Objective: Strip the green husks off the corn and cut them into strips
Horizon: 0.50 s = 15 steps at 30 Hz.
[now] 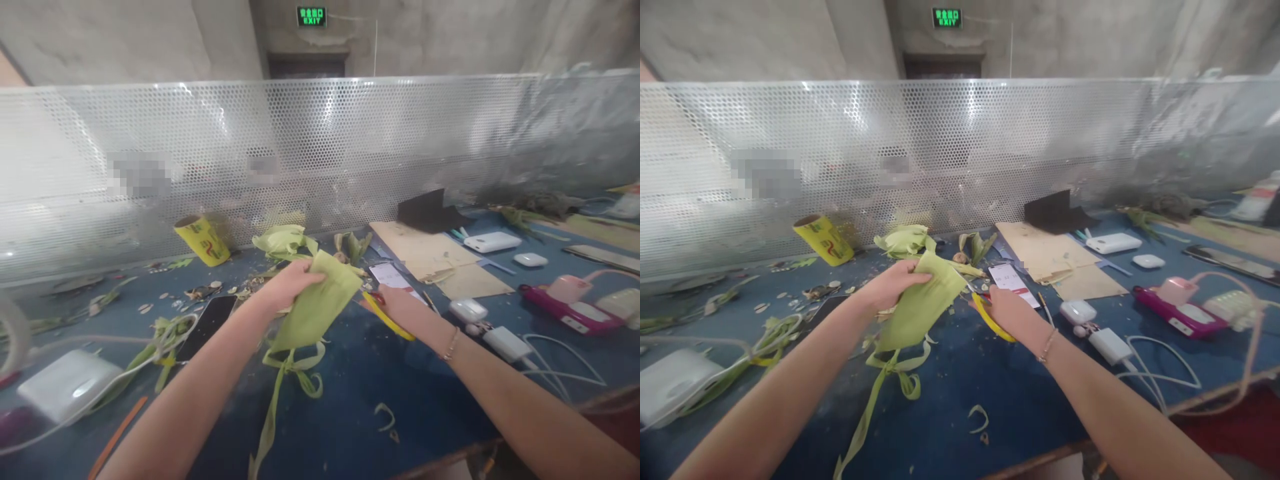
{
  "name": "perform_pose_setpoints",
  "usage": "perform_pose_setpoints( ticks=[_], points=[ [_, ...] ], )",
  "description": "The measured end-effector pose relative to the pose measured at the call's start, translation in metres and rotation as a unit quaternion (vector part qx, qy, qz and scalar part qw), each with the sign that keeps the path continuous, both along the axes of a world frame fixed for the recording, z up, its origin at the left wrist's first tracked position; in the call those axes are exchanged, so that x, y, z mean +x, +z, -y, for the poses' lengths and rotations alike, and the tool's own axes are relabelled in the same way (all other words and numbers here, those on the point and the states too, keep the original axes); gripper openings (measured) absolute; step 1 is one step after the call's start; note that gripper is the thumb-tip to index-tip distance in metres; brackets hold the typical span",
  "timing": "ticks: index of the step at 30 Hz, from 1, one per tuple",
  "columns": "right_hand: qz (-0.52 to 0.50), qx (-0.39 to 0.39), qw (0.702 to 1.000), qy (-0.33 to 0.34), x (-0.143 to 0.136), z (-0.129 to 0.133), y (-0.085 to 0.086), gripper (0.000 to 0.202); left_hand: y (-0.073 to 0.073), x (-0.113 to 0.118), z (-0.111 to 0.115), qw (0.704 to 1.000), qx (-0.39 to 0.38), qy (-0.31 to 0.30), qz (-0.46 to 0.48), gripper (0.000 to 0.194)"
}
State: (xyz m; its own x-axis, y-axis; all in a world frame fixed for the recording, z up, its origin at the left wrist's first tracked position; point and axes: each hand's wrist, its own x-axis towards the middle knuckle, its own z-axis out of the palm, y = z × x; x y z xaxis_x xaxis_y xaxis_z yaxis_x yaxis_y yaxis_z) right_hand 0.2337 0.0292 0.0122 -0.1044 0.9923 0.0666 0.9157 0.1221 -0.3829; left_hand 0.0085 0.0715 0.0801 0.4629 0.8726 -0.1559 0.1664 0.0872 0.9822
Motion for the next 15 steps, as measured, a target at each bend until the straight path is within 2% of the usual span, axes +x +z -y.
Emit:
perform_pose_setpoints(
  ticks=[3, 6, 8, 10, 11, 13, 15],
  points=[
    [0.100, -0.024, 0.994, -0.019, 0.003, 0.000, -0.004, 0.030, 0.015, -0.003, 0.011, 0.994, -0.009, 0.059, 0.087, 0.022],
    [0.125, 0.043, 0.991, 0.014, 0.002, 0.000, -0.006, 0.023, 0.020, -0.005, 0.025, 0.984, -0.029, 0.119, 0.131, 0.019],
    [0.053, 0.091, 0.994, 0.040, 0.000, 0.001, -0.004, 0.022, 0.018, -0.007, 0.034, 0.978, -0.048, 0.142, 0.146, 0.019],
    [-0.119, 0.081, 0.986, 0.088, -0.005, 0.004, 0.001, 0.026, 0.015, -0.008, 0.042, 0.970, -0.064, 0.166, 0.164, 0.019],
    [-0.227, 0.056, 0.965, 0.122, -0.009, 0.006, 0.006, 0.030, 0.014, -0.007, 0.047, 0.966, -0.073, 0.176, 0.172, 0.020],
    [-0.423, -0.020, 0.887, 0.183, -0.019, 0.013, 0.017, 0.039, 0.013, -0.004, 0.058, 0.961, -0.095, 0.187, 0.182, 0.023],
    [-0.516, -0.087, 0.822, 0.224, -0.029, 0.020, 0.029, 0.045, 0.012, 0.002, 0.069, 0.958, -0.116, 0.189, 0.182, 0.027]
  ],
)
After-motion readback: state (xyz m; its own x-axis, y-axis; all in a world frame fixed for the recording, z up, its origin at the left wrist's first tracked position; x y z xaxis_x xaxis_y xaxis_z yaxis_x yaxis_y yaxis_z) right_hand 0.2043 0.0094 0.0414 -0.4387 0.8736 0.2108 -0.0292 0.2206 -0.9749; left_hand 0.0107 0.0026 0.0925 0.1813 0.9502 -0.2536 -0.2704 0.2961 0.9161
